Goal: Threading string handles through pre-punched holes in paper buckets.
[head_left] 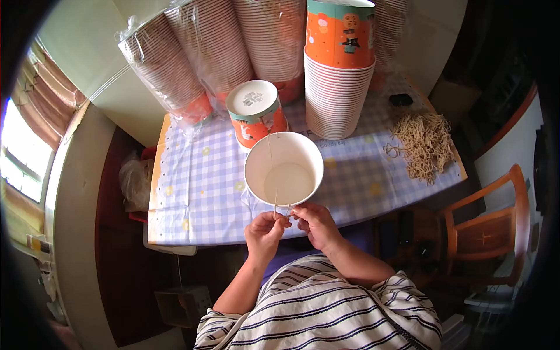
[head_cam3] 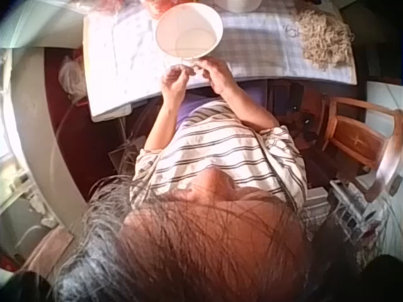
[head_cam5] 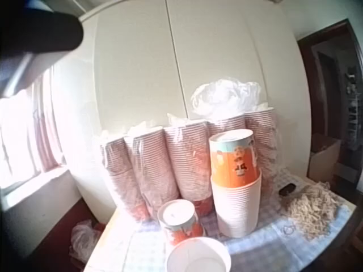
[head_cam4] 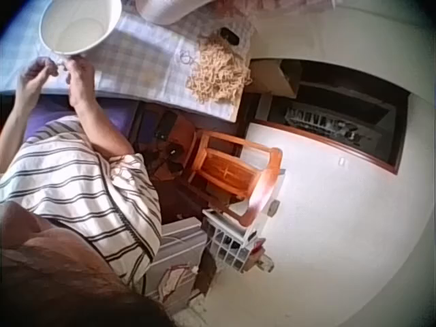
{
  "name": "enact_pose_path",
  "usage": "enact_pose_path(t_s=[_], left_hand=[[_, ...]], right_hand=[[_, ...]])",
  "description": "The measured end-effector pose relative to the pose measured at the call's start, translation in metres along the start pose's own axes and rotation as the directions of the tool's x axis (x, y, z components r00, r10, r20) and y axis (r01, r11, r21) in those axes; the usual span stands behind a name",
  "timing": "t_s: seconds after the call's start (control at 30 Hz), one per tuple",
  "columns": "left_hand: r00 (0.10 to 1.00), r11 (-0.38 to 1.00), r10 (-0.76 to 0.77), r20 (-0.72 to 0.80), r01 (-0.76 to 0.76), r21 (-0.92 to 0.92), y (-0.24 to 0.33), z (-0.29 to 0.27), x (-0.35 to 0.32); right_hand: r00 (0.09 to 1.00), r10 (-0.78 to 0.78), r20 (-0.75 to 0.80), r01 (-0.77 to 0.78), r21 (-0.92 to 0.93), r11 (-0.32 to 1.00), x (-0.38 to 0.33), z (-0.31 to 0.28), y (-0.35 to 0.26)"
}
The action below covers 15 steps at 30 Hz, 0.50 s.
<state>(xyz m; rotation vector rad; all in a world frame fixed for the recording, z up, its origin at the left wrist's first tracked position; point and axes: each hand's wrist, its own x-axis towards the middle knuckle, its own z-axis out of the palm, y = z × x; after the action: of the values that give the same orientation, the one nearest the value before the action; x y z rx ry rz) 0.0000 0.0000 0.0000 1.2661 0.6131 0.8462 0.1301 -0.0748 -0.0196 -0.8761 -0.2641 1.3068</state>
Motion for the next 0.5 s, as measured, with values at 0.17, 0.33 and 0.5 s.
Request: enact_pose_path(t_s=[0.17,0.33,0.5], left_hand=[[0.999,0.992,-0.051,-0.006,0.05,-0.117,-0.001,-0.004,0.003],[0.998,0.983,-0.069,-0.008,0.066,-0.173,-0.002,-0.003,0.004],[0.996,0.978,-0.088,-0.006,0.085,-0.191,-0.003,-0.005,0.005]], right_hand=[[0.953,-0.29,-0.085,0.27,-0.191,0.944,-0.004,0.017,-0.001],[0.859,-0.511,-0.014,0.436,-0.502,0.747,0.003,0.004,0.011],[0.609,-0.749,0.261,0.583,-0.787,0.2,-0.013,0.019,-0.008]])
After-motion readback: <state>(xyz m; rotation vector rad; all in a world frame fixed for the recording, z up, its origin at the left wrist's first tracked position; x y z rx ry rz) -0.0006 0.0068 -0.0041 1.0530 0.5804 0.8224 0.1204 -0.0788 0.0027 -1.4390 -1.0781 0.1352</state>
